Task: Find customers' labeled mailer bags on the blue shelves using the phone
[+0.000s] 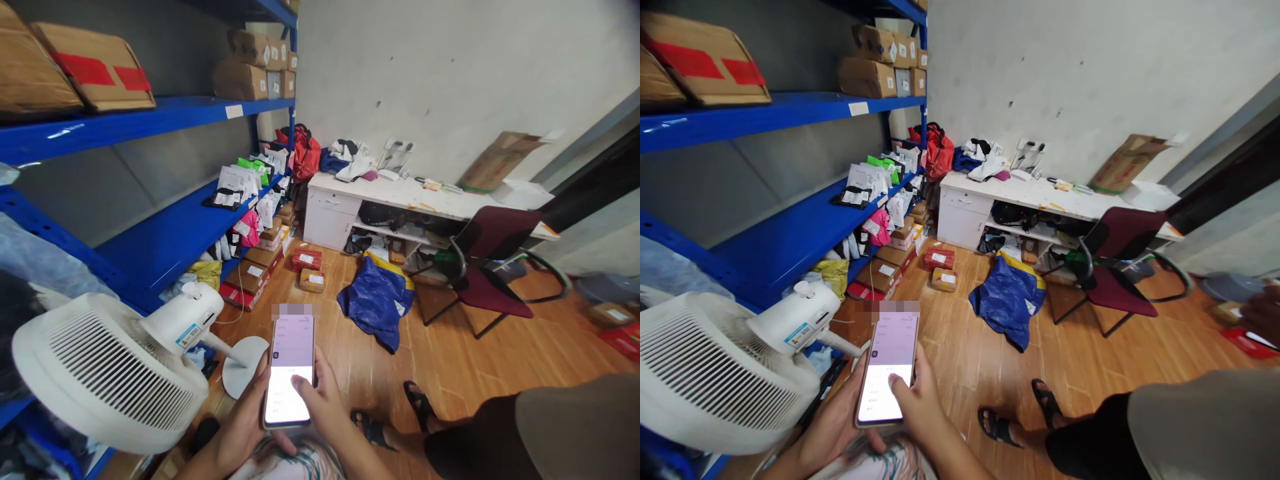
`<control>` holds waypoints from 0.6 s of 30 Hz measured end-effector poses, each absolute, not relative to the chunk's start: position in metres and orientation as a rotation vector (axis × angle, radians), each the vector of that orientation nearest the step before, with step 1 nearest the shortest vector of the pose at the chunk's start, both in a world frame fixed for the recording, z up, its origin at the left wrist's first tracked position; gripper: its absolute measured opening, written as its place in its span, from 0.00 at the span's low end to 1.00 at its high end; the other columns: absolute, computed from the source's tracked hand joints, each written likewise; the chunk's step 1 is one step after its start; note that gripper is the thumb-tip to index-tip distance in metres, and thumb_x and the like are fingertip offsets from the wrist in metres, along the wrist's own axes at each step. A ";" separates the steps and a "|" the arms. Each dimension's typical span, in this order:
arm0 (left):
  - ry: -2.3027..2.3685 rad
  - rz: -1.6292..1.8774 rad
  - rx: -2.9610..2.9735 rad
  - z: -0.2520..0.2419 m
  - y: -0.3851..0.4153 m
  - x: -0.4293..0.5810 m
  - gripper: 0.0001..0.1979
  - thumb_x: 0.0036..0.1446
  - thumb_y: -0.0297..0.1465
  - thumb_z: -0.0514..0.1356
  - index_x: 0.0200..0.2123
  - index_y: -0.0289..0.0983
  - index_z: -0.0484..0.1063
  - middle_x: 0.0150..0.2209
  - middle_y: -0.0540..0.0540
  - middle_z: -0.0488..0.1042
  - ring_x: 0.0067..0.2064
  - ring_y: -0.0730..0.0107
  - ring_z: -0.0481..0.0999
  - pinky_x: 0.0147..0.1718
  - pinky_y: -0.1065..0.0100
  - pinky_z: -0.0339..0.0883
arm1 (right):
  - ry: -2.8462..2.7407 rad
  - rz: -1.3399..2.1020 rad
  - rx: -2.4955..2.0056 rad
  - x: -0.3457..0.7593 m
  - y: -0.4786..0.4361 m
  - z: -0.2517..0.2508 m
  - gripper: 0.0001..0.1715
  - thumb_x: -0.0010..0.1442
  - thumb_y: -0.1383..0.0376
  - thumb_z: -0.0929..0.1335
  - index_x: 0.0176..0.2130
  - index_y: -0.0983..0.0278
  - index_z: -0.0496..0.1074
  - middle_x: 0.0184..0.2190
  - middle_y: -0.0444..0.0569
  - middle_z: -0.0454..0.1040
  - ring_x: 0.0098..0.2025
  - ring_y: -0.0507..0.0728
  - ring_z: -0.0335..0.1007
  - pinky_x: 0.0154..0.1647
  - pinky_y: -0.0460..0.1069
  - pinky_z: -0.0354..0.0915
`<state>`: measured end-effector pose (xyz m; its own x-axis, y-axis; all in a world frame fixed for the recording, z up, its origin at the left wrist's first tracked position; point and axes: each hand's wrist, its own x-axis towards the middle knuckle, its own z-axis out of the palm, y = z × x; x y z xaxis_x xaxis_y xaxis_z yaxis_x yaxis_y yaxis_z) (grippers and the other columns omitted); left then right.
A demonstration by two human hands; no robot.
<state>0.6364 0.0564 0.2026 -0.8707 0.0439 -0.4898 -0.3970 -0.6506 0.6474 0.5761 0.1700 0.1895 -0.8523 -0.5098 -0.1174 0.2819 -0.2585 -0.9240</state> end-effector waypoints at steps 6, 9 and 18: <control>1.134 2.567 -0.652 0.202 0.057 0.639 0.36 0.59 0.46 0.49 0.65 0.41 0.38 0.56 0.33 0.64 0.44 0.49 0.74 0.17 0.66 0.73 | 1.497 -2.136 -0.269 0.574 0.173 0.191 0.26 0.49 0.61 0.68 0.49 0.62 0.63 0.44 0.52 0.76 0.44 0.60 0.72 0.44 0.53 0.68; 1.140 2.599 -0.625 0.202 0.059 0.640 0.35 0.59 0.44 0.49 0.65 0.45 0.35 0.58 0.35 0.63 0.46 0.48 0.73 0.17 0.67 0.72 | 1.439 -2.184 -0.244 0.573 0.174 0.193 0.24 0.49 0.60 0.67 0.47 0.62 0.66 0.42 0.50 0.76 0.43 0.61 0.72 0.42 0.53 0.68; 1.098 2.601 -0.653 0.190 0.059 0.643 0.38 0.56 0.46 0.53 0.64 0.55 0.33 0.59 0.38 0.61 0.45 0.47 0.74 0.17 0.64 0.72 | 1.480 -2.225 0.002 0.563 0.169 0.184 0.23 0.50 0.48 0.68 0.31 0.65 0.72 0.24 0.46 0.74 0.25 0.54 0.66 0.27 0.47 0.61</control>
